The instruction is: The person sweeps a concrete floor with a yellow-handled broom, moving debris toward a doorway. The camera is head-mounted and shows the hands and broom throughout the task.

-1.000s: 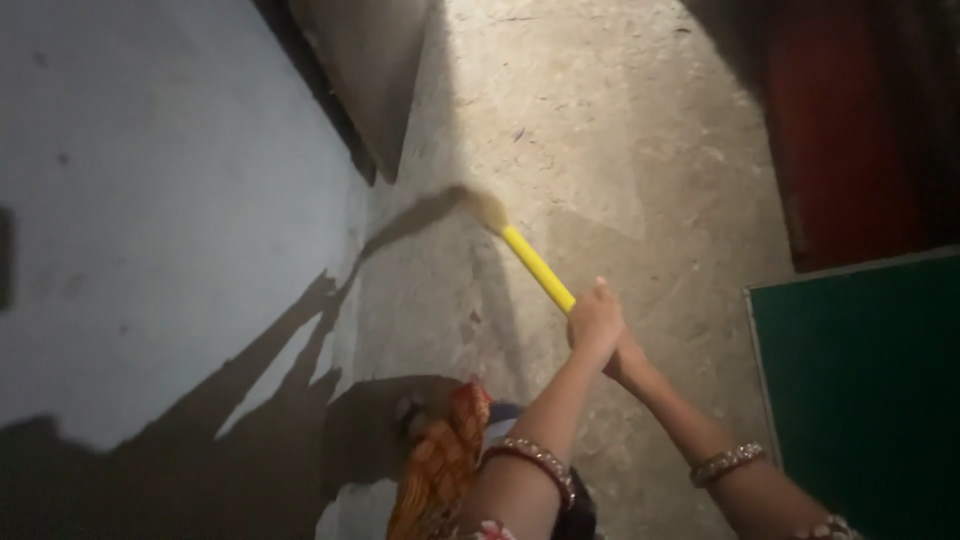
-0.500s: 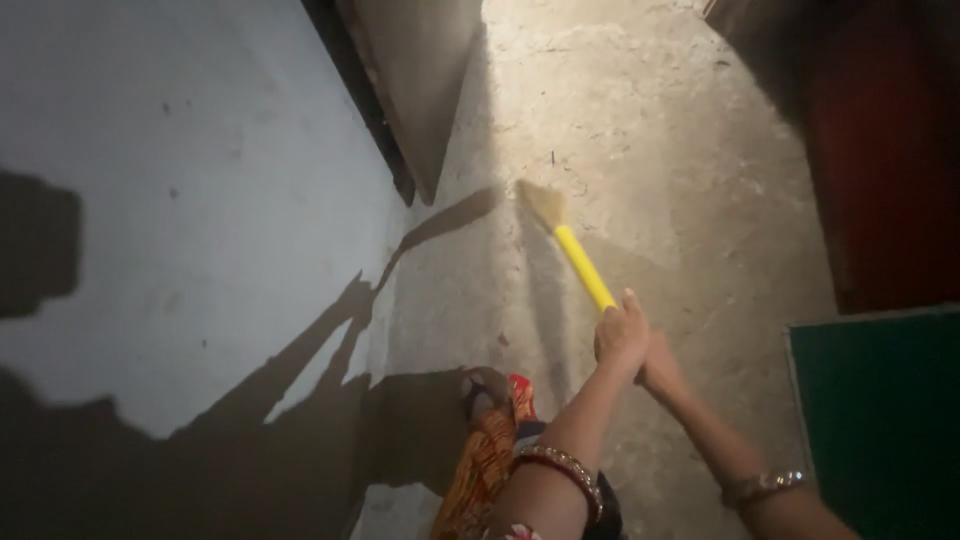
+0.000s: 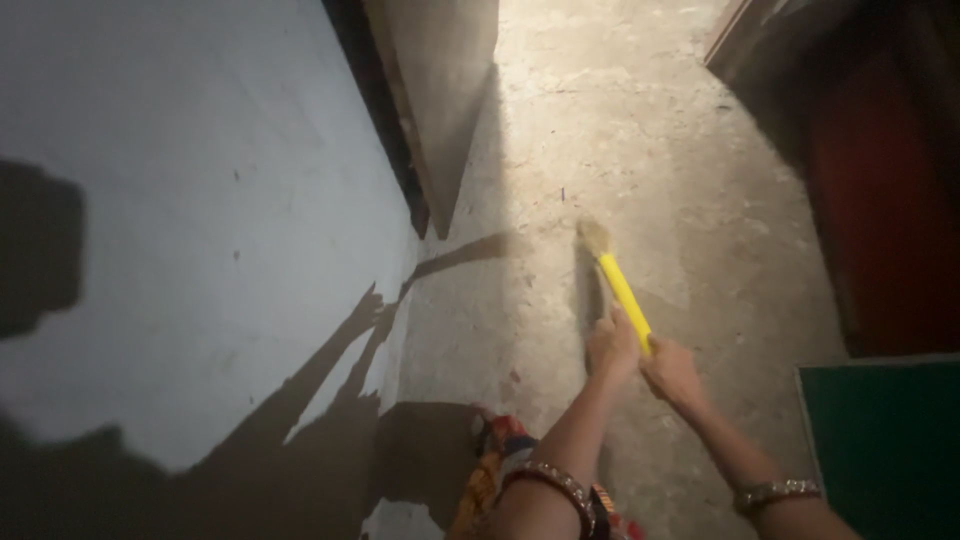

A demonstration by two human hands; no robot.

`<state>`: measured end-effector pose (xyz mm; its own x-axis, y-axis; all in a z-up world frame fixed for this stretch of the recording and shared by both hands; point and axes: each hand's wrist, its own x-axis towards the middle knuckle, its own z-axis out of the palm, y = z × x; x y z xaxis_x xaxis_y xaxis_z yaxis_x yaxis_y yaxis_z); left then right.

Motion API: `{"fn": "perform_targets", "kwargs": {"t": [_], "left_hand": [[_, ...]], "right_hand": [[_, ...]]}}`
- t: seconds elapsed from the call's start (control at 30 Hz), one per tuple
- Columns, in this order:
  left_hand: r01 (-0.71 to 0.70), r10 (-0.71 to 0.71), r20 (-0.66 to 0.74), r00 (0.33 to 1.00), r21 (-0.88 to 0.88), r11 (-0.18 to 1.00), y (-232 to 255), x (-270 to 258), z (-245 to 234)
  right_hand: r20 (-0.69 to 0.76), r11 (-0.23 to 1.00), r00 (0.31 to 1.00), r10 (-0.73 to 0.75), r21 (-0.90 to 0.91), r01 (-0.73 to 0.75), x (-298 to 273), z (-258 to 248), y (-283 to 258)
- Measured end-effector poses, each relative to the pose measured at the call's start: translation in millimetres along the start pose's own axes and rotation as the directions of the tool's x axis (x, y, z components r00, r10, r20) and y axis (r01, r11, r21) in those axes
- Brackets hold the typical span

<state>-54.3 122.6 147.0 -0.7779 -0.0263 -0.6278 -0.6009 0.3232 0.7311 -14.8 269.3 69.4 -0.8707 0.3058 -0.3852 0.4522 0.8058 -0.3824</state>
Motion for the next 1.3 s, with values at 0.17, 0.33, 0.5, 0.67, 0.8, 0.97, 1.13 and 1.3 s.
{"fn": "perform_targets", "kwargs": {"t": [0.17, 0.33, 0.5, 0.67, 0.8, 0.97, 1.13, 1.3], "left_hand": [[-0.007, 0.007, 0.019, 1.0, -0.032, 0.999, 10, 0, -8], [-0.029, 0.03, -0.014, 0.999, 0.024, 0.999, 12, 7, 1], [0.016, -0.017, -0.024, 1.0, -0.036, 0.999, 10, 24, 2], [0.036, -0.04, -0.075, 0.996, -0.058, 0.998, 7, 34, 22], [0.051, -0.061, -0.099, 0.993, -0.096, 0.994, 4, 42, 44], [0.142, -0.156, -0.14, 0.978, -0.101, 0.985, 22, 25, 67], [0.141, -0.16, -0.126, 0.979, -0.148, 0.979, 2, 45, 70], [0.13, -0.149, -0.193, 0.97, -0.107, 0.986, -8, 43, 66]], "right_hand": [[0.122, 0.973, 0.982, 0.143, 0.161, -0.162, -27, 4, -31], [0.187, 0.985, 0.975, -0.116, -0.106, 0.138, 1, 42, 11], [0.142, 0.966, 0.982, -0.126, -0.206, 0.154, 32, 18, 27], [0.084, 0.98, 0.996, -0.035, -0.195, 0.05, 49, -44, -15], [0.066, 0.993, 0.994, -0.089, -0.071, 0.094, 36, -39, -11], [0.311, 0.93, 0.932, -0.186, -0.25, 0.269, 37, -11, 41], [0.26, 0.928, 0.945, -0.199, -0.261, 0.267, 86, -9, 74], [0.103, 0.947, 0.964, -0.243, -0.188, 0.259, 86, -59, 45]]}}
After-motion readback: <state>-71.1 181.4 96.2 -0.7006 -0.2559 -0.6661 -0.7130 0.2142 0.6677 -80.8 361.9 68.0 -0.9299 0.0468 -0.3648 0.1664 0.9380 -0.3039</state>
